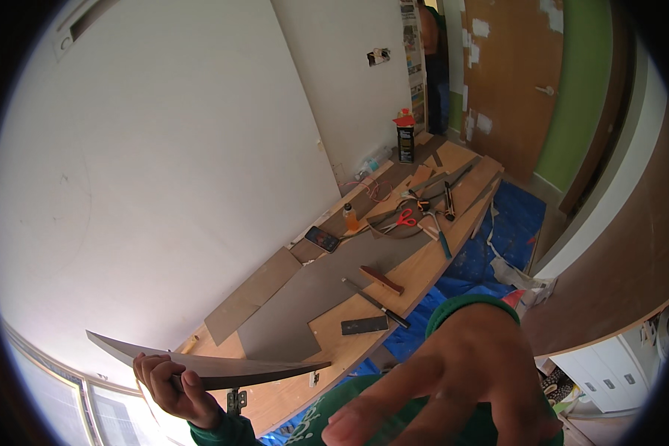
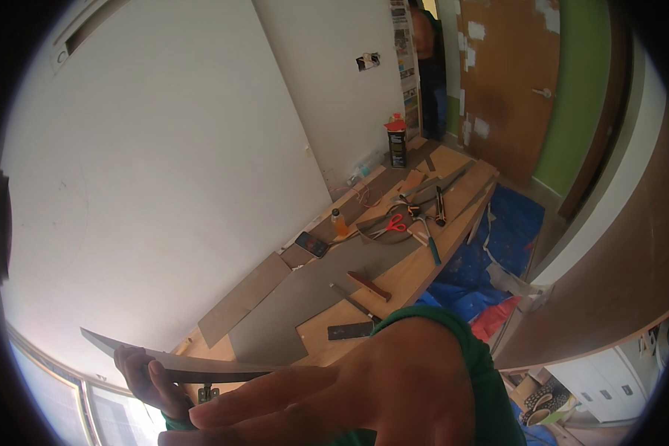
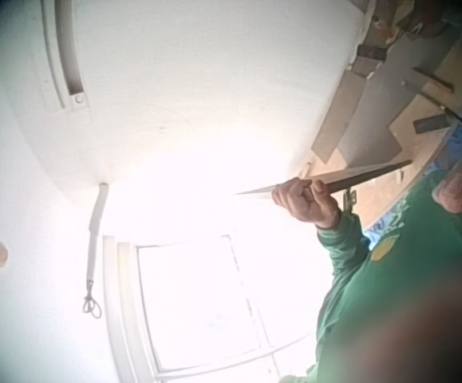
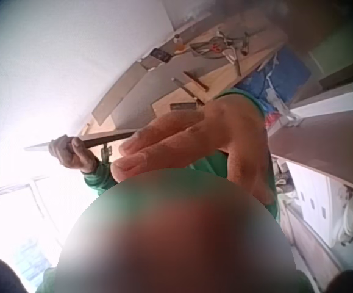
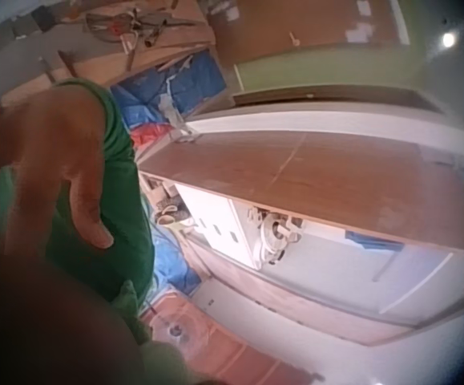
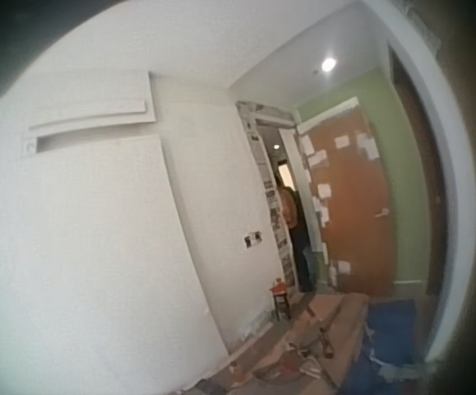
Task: The person positions a white cabinet door against a wall-mounted cabinet frame, aligns it with existing hinges, and uses a small wooden block to check edge alignment. The person repeatedly lifts, rotates, and repositions the door to verify fit before placing it back against the cabinet.
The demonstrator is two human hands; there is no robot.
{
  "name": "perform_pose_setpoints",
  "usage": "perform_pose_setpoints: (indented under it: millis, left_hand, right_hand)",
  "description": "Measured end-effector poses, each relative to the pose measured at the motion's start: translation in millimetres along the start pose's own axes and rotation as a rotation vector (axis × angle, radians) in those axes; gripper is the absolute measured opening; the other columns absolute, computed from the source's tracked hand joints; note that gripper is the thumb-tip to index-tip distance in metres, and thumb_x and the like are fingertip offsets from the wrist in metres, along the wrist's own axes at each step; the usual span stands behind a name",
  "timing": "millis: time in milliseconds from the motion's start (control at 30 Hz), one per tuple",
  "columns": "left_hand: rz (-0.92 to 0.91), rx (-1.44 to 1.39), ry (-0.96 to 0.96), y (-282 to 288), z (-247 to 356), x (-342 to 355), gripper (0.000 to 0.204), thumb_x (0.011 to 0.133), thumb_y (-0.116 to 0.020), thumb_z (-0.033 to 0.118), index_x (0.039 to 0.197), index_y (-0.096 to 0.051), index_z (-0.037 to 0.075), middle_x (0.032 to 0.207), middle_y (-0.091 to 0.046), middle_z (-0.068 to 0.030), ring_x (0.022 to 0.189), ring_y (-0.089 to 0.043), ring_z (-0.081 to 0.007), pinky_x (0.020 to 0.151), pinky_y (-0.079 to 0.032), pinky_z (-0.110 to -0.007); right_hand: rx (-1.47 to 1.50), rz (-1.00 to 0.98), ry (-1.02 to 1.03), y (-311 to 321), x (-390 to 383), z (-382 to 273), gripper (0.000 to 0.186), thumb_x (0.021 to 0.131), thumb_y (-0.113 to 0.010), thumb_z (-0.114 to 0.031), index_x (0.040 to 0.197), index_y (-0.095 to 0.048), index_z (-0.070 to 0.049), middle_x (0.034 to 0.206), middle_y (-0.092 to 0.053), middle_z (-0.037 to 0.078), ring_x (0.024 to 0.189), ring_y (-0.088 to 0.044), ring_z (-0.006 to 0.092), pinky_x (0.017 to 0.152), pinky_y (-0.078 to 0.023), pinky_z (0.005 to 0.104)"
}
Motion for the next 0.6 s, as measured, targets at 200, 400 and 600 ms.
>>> perform_pose_setpoints:
  millis: [200, 400, 600]
  left_hand:
    - [0.034, -0.023, 0.039, -1, -4, -2, 0.041, 0.098, -0.058, 0.043, 0.079, -0.049, 0.007, 0.081, -0.045, -0.009, 0.086, -0.048, -0.0281, 0.095, -0.041, -0.05]
    - [0.042, -0.017, 0.012, -1, -3, -3, 0.041, 0.098, -0.059, 0.043, 0.079, -0.05, 0.008, 0.08, -0.045, -0.009, 0.086, -0.048, -0.0276, 0.09, -0.04, -0.048]
    - [0.055, -0.021, -0.034, 0, -6, -5, 0.041, 0.1, -0.054, 0.042, 0.078, -0.05, 0.008, 0.079, -0.045, -0.0092, 0.084, -0.048, -0.0277, 0.087, -0.041, -0.047]
  right_hand:
    - [-0.086, 0.024, 0.192, -9, 6, -1, 0.046, 0.105, -0.055, -0.051, 0.137, -0.072, -0.023, 0.156, -0.03, 0.054, 0.152, -0.027, 0.0637, 0.123, -0.015, 0.0728]
    - [-0.052, 0.097, 0.143, -14, -11, 1, 0.045, 0.104, -0.056, -0.05, 0.134, -0.075, -0.023, 0.156, -0.031, 0.053, 0.151, -0.027, 0.0656, 0.122, -0.017, 0.0722]
    - [-0.134, 0.047, 0.205, -11, -24, -1, 0.045, 0.102, -0.061, -0.05, 0.133, -0.076, -0.022, 0.155, -0.031, 0.054, 0.151, -0.024, 0.068, 0.12, -0.016, 0.0744]
Point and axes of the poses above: each hand's wrist, its own x-axis towards the middle knuckle, its own y-axis out of the back of the hand, z = x × y, the point moved 10 cm from there along x, towards the middle knuckle
